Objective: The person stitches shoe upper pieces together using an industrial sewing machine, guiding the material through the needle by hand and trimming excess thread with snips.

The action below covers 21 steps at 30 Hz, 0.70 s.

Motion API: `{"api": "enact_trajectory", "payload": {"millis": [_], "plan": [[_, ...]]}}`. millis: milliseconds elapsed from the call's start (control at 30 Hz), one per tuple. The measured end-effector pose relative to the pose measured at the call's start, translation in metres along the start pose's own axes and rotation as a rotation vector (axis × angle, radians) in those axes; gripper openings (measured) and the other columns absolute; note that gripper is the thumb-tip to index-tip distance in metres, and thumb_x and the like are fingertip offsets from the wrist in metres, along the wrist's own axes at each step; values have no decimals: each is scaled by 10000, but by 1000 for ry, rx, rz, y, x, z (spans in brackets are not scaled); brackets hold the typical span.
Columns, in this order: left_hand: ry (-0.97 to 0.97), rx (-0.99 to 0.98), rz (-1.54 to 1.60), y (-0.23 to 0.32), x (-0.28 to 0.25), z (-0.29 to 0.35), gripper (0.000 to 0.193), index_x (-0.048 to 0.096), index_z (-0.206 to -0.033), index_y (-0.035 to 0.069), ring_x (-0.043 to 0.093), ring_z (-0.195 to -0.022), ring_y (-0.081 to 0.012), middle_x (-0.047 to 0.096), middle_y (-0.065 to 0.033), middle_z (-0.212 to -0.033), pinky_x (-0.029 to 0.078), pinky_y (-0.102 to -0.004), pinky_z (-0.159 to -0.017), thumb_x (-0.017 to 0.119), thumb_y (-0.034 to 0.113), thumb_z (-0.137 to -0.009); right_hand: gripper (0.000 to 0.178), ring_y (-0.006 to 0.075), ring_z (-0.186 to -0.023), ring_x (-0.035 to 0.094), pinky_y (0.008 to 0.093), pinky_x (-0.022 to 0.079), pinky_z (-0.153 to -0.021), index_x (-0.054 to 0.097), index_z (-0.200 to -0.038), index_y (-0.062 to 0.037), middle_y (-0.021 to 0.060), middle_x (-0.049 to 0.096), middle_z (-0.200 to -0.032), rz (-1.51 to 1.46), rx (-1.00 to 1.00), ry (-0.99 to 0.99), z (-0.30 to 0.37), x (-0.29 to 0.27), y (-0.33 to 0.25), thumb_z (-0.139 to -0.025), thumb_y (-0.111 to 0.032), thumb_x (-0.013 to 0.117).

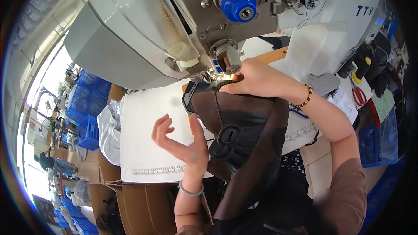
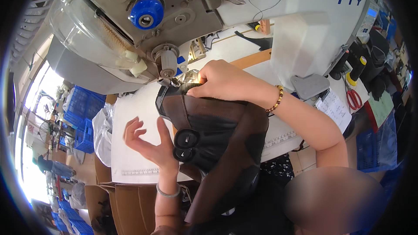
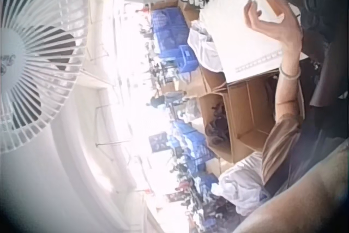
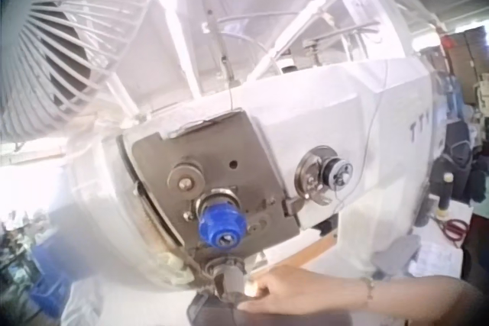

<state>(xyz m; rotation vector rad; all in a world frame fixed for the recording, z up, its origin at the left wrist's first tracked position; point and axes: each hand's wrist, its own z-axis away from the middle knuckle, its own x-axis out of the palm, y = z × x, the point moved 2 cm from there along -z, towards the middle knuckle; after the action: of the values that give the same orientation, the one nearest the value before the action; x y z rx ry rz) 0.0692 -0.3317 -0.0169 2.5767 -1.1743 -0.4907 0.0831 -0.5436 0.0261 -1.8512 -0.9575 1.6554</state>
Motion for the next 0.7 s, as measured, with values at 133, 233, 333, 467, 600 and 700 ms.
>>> {"api": "enact_trajectory", "payload": {"millis": [133,233,333,467,600,700], "plan": [[-680,362,261,20,19,-24,475,510,-1083,14,505,-926,-304,520,-150,-1016,415,-354,-818,596,1,-616,359,300,-536,537,376,417,-545,574,-661,24,170,557,-581,91,-89,113,4,5,-3,-759,-316,634],[-710,300,234,21,32,-31,471,487,-1092,1,512,-931,-300,526,-134,-1015,426,-377,-804,531,-57,-627,282,307,-581,560,383,419,-557,585,-703,10,166,566,-612,-12,-187,241,5,14,1,-747,-267,616],[-792,186,245,16,37,-36,420,493,-1038,-1,494,-834,-292,494,-119,-892,419,-388,-755,486,-69,-623,240,308,-577,551,384,414,-555,575,-700,2,157,555,-601,-27,-188,278,3,17,-2,-729,-234,605],[-883,198,305,11,47,-53,322,511,-939,11,441,-688,-266,436,-102,-734,390,-384,-651,472,-77,-632,236,303,-549,528,381,400,-533,543,-660,3,154,535,-582,-100,-255,395,-4,22,5,-723,-218,596],[-890,171,361,10,46,-55,295,520,-904,20,420,-652,-259,412,-99,-690,374,-371,-618,466,-82,-632,255,284,-498,471,369,368,-501,498,-623,9,146,500,-546,-142,-231,414,-10,21,11,-725,-207,588],[-792,205,346,7,42,-37,284,525,-905,19,427,-657,-240,419,-92,-695,383,-349,-621,470,-84,-647,263,243,-472,441,347,347,-485,484,-616,9,129,470,-519,-215,-220,405,-10,25,18,-730,-202,593]]}}
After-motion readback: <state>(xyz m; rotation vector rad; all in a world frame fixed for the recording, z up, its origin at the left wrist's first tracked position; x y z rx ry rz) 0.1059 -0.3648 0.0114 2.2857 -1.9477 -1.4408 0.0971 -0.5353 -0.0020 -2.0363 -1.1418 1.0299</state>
